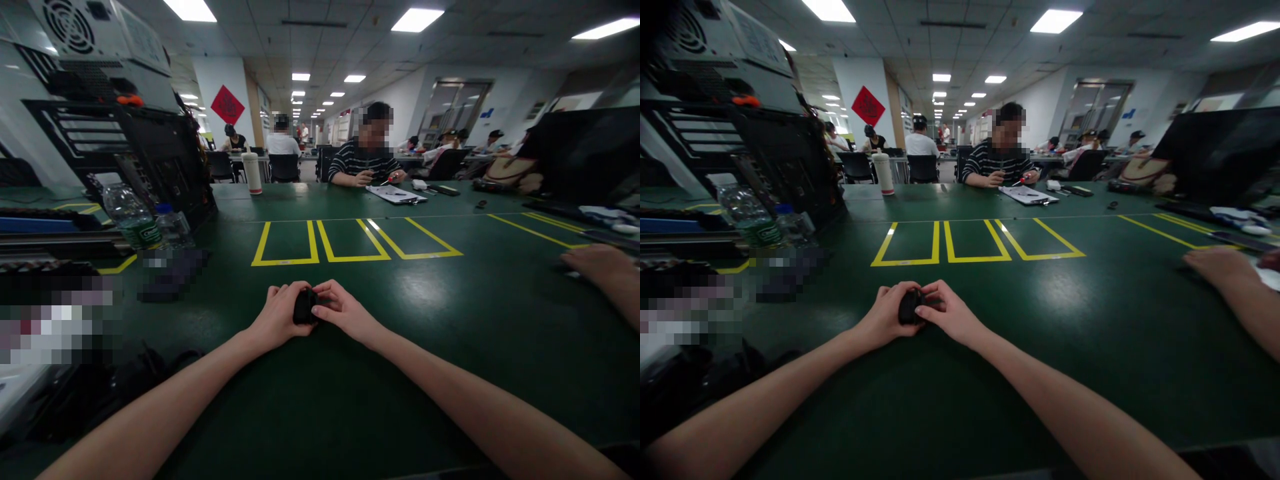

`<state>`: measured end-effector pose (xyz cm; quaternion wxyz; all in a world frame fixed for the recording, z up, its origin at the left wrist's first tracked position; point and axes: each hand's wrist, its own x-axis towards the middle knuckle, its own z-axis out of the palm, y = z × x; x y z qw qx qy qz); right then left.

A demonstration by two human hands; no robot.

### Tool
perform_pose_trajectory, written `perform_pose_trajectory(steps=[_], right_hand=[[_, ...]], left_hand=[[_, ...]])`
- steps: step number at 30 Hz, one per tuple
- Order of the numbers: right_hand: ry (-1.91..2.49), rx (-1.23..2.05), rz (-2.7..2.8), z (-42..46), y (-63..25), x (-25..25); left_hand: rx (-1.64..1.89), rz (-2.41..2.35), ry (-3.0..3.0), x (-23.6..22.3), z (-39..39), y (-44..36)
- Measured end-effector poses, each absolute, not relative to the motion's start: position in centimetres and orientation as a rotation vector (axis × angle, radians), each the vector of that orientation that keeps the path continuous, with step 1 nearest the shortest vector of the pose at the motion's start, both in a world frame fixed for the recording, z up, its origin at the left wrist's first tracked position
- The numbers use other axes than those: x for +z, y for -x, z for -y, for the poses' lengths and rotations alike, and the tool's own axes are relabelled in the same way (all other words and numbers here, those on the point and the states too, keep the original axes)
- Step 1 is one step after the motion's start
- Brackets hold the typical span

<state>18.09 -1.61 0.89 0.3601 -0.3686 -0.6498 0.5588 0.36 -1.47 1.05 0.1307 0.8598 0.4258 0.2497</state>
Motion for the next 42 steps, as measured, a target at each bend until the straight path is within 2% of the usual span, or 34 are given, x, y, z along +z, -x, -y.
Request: perform_pose_trajectory(steps=[9, 21, 32, 42], right_hand=[[0.995, 1.486, 1.524, 1.3, -18.4, 0.3], [1.085, 1.461, 1.607, 0.8, -17.6, 1.1], [1.015, 1.537, 1.518, 2.3, -17.4, 1.4], [0.925, 1.454, 1.677, 2.1, -17.9, 1.4]], left_hand=[[0.76, -1.3, -2.48, 0.6, 1.1, -0.1], [0.676, -1.195, -2.444, 1.9, 1.7, -0.3], [0.716, -1.214, -2.503, 1.2, 1.5, -0.5], [0.704, -1.206, -2.508, 1.2, 1.5, -0.3]])
